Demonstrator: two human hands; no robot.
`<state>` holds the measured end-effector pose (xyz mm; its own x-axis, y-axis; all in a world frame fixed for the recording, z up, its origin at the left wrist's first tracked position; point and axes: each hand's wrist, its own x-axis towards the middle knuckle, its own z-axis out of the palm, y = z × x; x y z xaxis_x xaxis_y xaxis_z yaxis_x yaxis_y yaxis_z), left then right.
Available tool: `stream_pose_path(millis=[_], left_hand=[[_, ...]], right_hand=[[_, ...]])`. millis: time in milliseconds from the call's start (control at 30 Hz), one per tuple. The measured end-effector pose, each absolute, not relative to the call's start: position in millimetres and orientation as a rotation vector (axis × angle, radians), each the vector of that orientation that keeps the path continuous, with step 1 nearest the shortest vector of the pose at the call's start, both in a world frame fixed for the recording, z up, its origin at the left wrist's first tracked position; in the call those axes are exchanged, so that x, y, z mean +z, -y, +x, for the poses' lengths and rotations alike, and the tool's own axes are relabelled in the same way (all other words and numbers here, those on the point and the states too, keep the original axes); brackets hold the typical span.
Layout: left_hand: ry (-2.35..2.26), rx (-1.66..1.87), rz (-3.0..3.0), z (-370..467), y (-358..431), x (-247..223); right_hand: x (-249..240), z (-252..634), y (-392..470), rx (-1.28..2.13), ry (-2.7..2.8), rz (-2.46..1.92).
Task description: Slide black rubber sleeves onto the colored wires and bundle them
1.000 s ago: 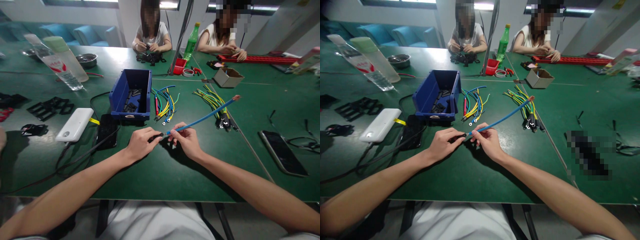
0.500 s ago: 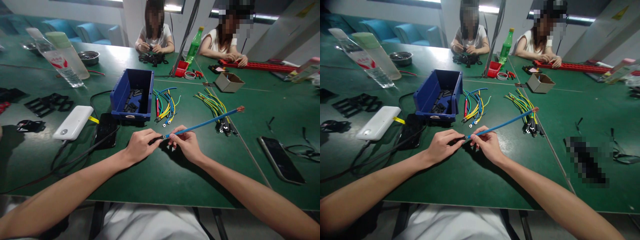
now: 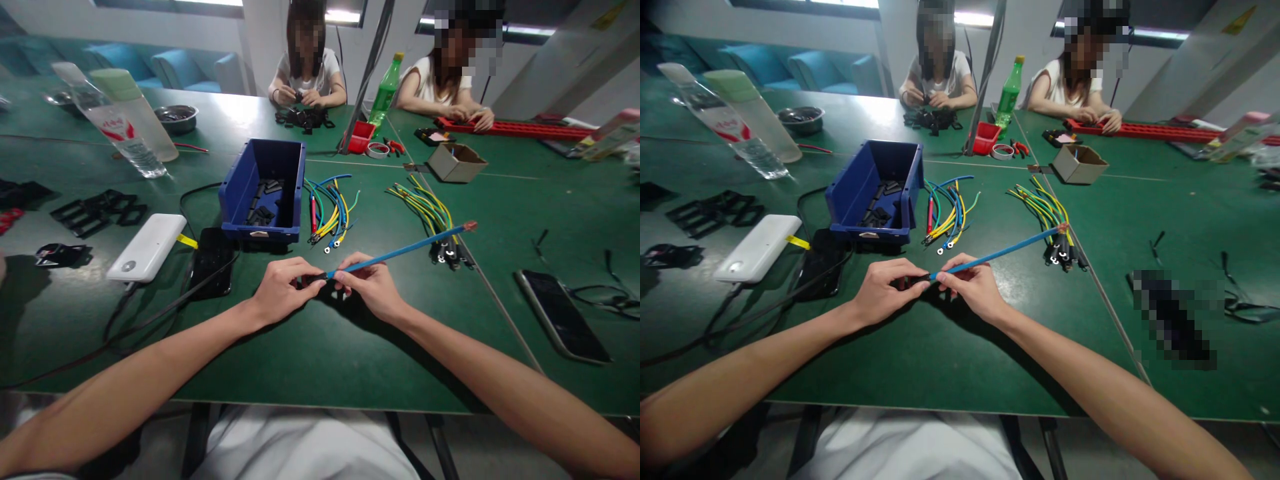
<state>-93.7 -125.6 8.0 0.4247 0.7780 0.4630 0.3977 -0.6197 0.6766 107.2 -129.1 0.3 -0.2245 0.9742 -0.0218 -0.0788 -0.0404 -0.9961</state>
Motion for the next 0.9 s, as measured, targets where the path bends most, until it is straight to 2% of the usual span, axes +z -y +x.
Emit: stream_pose_path(millis=[700,900], left_hand=[[-0.91,1.174,2.34,-96.3,123.6,-0.6],[-0.944,1.07,2.266,-94.7,121.8,5.4]], right_hand=[[1.3,106.7,128.0,1.42,1.278,-1.083],[1.9,106.6,128.9,1.411,1.295,-1.077]])
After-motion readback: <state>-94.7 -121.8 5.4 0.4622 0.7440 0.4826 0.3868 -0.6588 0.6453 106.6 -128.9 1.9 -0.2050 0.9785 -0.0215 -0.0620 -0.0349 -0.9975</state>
